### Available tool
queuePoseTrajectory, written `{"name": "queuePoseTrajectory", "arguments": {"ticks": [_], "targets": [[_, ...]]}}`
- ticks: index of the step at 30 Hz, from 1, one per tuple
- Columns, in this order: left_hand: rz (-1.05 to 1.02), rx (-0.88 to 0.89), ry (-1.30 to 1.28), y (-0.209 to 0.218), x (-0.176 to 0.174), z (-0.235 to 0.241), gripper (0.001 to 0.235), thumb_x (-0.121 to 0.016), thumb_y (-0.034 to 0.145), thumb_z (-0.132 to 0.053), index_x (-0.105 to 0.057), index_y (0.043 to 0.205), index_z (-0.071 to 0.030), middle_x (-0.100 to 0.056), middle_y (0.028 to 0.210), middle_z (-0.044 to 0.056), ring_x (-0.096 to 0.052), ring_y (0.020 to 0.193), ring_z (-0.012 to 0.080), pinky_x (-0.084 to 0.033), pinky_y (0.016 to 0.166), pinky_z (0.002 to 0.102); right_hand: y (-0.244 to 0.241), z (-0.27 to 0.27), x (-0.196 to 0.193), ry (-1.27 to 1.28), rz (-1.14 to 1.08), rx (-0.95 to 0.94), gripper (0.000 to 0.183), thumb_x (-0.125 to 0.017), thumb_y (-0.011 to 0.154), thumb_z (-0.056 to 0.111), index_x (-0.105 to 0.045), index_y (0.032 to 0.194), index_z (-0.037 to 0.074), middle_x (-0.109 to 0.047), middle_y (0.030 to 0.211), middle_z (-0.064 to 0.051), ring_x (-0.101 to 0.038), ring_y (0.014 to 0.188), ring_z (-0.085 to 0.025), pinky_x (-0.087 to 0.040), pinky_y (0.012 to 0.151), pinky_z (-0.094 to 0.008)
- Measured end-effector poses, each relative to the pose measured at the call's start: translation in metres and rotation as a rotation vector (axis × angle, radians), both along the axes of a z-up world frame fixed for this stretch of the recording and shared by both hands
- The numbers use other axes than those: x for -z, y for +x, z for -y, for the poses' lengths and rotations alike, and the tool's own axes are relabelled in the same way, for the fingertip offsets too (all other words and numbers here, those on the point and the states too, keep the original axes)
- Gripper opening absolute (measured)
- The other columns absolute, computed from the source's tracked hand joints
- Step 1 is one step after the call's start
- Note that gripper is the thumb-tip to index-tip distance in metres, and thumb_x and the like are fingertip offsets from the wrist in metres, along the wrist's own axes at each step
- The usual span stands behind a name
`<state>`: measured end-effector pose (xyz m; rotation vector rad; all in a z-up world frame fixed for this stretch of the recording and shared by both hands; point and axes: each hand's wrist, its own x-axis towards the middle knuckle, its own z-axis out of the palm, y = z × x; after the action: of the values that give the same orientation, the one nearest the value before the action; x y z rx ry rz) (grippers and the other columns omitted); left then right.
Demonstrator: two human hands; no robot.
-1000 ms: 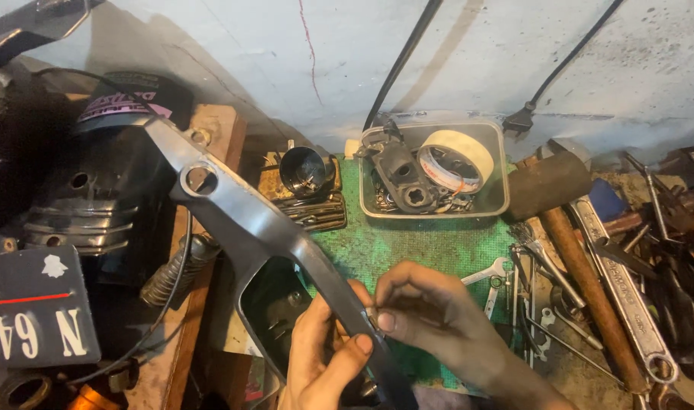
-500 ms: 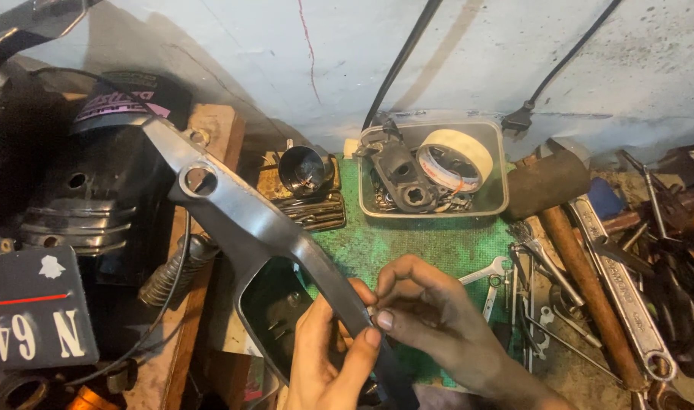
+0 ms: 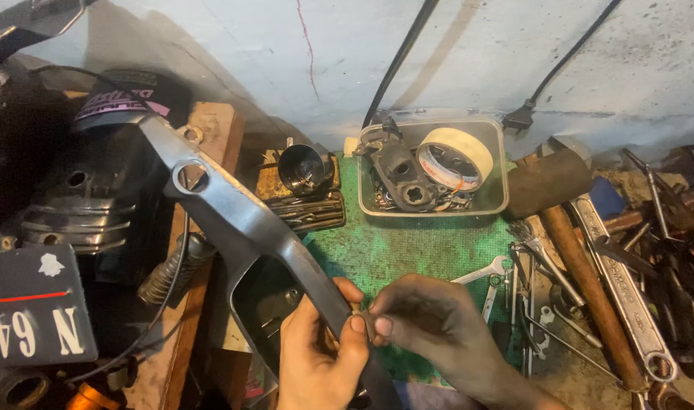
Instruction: The person holds a black motorcycle body panel on a cluttered workbench and fits a small rubber fastener into a hole along its edge, pressing it in by hand. They briefly pick up a wrench from the bench and continue seating the fastener along the panel.
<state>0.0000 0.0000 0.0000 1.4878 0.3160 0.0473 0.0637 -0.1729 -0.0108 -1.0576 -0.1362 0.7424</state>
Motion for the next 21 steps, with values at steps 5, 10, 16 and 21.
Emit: {"name": "queuePoseTrajectory", "arguments": {"ticks": [5,10,16,21], "targets": [[0.057,0.023,0.026,-0.003,0.010,-0.001,0.020,-0.064,0.090,0.003,-0.063,0.111,0.004,-0.068,0.078,0.004,-0.066,0.072,0.0084,-0.054,0.065,0.023,0.002,0.000,-0.001,-0.036,0.009,0.019,0.015,-0.074,0.091,0.007,-0.072,0.102,-0.003,-0.075,0.092,-0.010,-0.071,0.086,-0.015,-0.061,0.077,-0.033],[0.005,0.004,-0.013,-0.002,0.006,0.001,0.023,-0.065,0.090,0.001,-0.064,0.112,0.003,-0.068,0.080,0.003,-0.061,0.072,0.0071,-0.049,0.064,0.022,-0.002,-0.001,0.000,-0.050,-0.005,0.055,0.017,-0.073,0.091,0.004,-0.070,0.106,-0.003,-0.073,0.096,-0.009,-0.070,0.088,-0.013,-0.060,0.078,-0.031],[0.036,0.094,-0.220,-0.008,0.019,0.008,0.048,-0.058,0.093,0.001,-0.052,0.140,0.004,-0.068,0.101,0.013,-0.070,0.087,0.0178,-0.057,0.082,0.033,-0.007,0.019,0.012,0.016,0.062,0.228,0.018,-0.069,0.093,-0.002,-0.064,0.110,-0.002,-0.069,0.095,-0.010,-0.064,0.085,-0.015,-0.054,0.074,-0.032],[-0.096,0.170,-0.158,0.021,0.013,0.053,0.089,-0.071,0.081,-0.005,-0.027,0.158,-0.008,-0.074,0.100,0.012,-0.078,0.081,0.0200,-0.062,0.077,0.034,-0.012,0.066,0.042,0.000,0.175,0.448,0.009,-0.063,0.097,-0.003,-0.064,0.106,-0.001,-0.065,0.098,-0.011,-0.064,0.080,-0.017,-0.054,0.071,-0.032]]}}
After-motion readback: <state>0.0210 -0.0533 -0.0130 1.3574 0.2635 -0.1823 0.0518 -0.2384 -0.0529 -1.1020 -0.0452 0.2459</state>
